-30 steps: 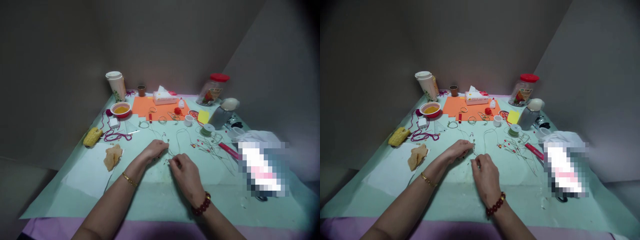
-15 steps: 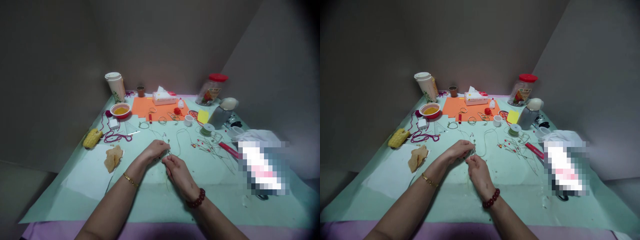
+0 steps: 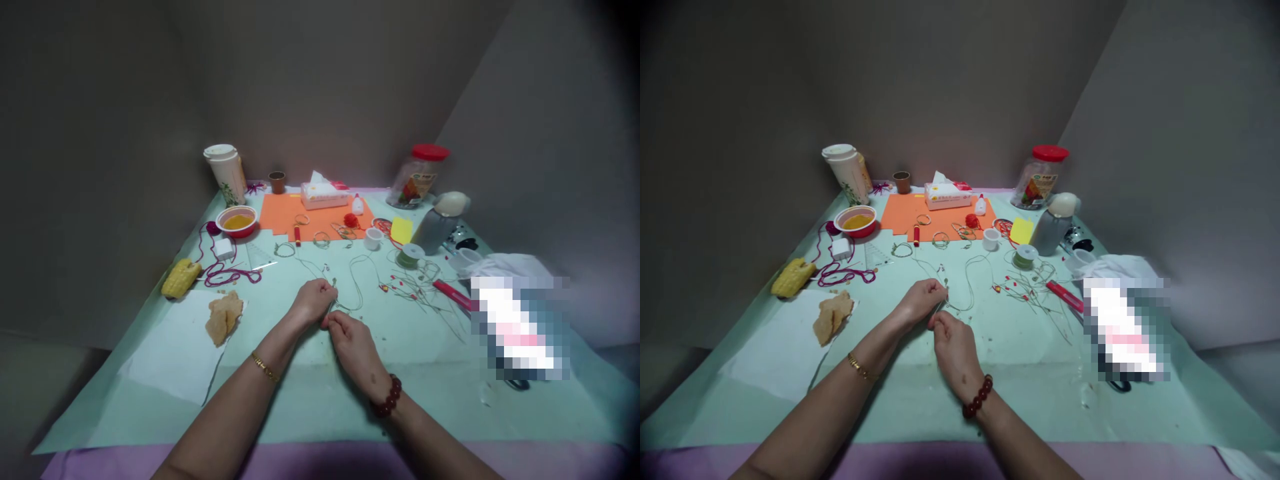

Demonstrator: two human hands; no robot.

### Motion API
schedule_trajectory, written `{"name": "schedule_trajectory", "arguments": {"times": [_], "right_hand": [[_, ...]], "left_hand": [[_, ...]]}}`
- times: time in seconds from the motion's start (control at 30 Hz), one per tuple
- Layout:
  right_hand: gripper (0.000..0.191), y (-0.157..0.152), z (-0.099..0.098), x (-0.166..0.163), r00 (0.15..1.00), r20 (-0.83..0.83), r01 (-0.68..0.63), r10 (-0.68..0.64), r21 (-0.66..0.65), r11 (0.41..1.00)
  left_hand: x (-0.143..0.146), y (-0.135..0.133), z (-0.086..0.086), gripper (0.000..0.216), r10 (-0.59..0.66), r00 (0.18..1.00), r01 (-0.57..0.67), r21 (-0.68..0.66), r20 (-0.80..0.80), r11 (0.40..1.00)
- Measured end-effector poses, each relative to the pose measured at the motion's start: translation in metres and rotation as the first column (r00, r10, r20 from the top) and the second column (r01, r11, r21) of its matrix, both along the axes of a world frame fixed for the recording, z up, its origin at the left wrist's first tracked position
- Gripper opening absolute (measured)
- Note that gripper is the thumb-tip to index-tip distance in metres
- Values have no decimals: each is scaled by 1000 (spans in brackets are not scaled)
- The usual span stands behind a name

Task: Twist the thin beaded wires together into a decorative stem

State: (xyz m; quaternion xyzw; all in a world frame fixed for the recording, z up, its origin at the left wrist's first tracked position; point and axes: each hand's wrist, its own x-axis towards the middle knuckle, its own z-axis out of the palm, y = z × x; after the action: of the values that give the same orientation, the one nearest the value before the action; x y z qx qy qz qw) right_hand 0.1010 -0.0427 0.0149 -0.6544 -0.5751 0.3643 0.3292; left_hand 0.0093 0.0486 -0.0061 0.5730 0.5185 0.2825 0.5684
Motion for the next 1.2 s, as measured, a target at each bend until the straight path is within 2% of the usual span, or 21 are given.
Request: {"name": "schedule_trajectory", "arguments": {"times": [0.1, 0.2, 0.3, 0.37, 0.5, 0.63, 0.83, 0.9, 1.0, 1.07, 1.2], "right_hand": [[24, -7, 2, -1, 997, 74, -12, 11, 12, 1000], [33, -12, 7, 7, 972, 234, -34, 17, 66, 997], [27, -8, 10, 20, 909, 399, 28, -120, 228, 973], [19, -1, 8, 25, 850, 489, 62, -197, 279, 958], [11, 11, -2, 24, 784, 601, 33, -154, 207, 978], [14, 12, -9, 20, 794, 589, 33, -152, 208, 978], [13, 12, -9, 19, 824, 543, 69, -161, 185, 980], [17, 12, -9, 17, 871, 467, 68, -151, 188, 980], [21, 12, -9, 13, 954, 266, 105, -137, 132, 986], [21, 12, -9, 11, 976, 173, 116, -132, 100, 988], [19, 11, -9, 10, 983, 150, 94, -109, 103, 990]], "left_hand": [[-1, 0, 1, 19, -16, 1000, 16, 14, -8, 1000], [-3, 1, 4, 23, -52, 999, 52, 6, -6, 999], [-5, 2, 6, 25, -94, 996, 94, -27, -7, 995], [-6, 2, 8, 26, -109, 994, 109, -46, -7, 993], [-7, 2, 12, 27, -124, 992, 123, -75, -1, 990], [-8, 2, 15, 26, -124, 992, 125, -114, 21, 986], [-8, 3, 13, 28, -133, 989, 140, -130, 60, 982], [-9, 3, 13, 27, -136, 989, 142, -130, 54, 981], [-9, 3, 14, 27, -138, 990, 142, -129, 42, 981], [-9, 3, 14, 26, -140, 989, 144, -123, 41, 982], [-8, 3, 11, 23, -126, 992, 128, -93, 27, 987]]}}
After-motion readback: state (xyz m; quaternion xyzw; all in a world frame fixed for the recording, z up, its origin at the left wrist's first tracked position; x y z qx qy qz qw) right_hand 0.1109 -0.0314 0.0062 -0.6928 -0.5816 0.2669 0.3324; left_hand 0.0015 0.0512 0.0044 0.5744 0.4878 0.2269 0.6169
